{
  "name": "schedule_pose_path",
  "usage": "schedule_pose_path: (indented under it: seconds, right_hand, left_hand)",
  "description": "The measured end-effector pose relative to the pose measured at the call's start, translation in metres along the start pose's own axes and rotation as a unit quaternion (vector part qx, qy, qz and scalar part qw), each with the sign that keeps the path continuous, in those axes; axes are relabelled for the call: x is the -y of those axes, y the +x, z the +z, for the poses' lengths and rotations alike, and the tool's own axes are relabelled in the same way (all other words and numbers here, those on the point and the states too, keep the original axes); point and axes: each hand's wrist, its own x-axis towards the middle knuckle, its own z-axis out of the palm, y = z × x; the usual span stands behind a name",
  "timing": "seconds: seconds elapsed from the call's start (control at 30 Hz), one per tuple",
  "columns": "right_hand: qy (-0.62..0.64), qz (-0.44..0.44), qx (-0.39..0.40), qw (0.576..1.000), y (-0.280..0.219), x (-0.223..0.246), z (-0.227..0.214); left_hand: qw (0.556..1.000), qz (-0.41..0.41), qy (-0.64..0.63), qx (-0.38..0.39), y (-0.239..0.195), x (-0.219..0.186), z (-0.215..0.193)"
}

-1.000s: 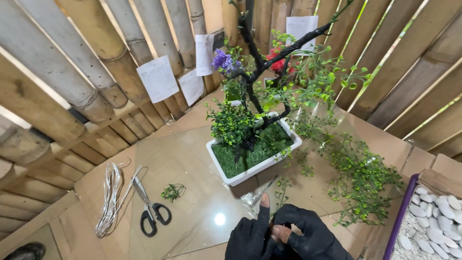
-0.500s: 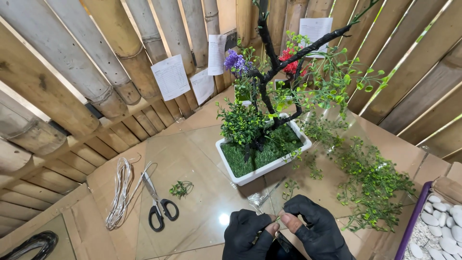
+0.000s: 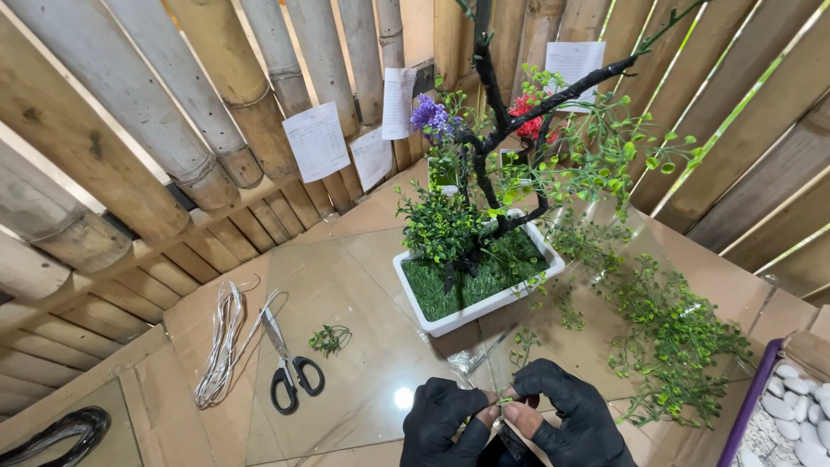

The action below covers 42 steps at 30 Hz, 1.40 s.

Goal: The person arranges artificial green foliage and small branches into a white rectangular planter containing a black tree structure. They insert the stems into the moss-like base and adjust the placement of the leaves to create a dense appearance.

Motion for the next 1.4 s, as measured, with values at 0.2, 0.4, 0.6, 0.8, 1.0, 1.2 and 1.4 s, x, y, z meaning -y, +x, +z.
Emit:
schedule_pose_path:
  seconds: [0.2,0.4,0.6,0.8,1.0,1.2,1.4]
  right_hand:
    - [-0.024,-0.044,-0.012,0.999,0.0,-0.011,0.007]
    - [0.037,0.002,0.019,0.999,0.0,-0.004,0.012]
    - [0.054,-0.038,0.025,0.998,0.001,0.006,0.019]
    - [0.028,-0.069,0.041,0.996,0.002,0.001,0.019]
    - [0.005,-0.04,-0.023,0.999,0.007,0.002,0.012]
    - [-0.044,0.067,-0.144,0.986,0.002,-0.001,0.014]
    - [0.028,0.021,-0.162,0.986,0.003,0.003,0.015]
  left_hand:
    - [0.996,-0.077,0.003,0.035,-0.012,0.011,-0.004]
    - [0.998,-0.055,0.024,0.022,-0.022,0.019,-0.008]
    - [0.998,-0.049,0.028,0.014,-0.026,0.018,-0.013]
    - [0.998,-0.061,0.016,0.002,-0.024,0.008,-0.02]
    - [0.997,-0.062,-0.046,-0.009,-0.011,-0.023,-0.032]
    - [0.996,-0.083,-0.038,-0.017,-0.022,0.005,-0.024]
    - [0.991,-0.119,-0.044,-0.047,-0.028,0.015,-0.021]
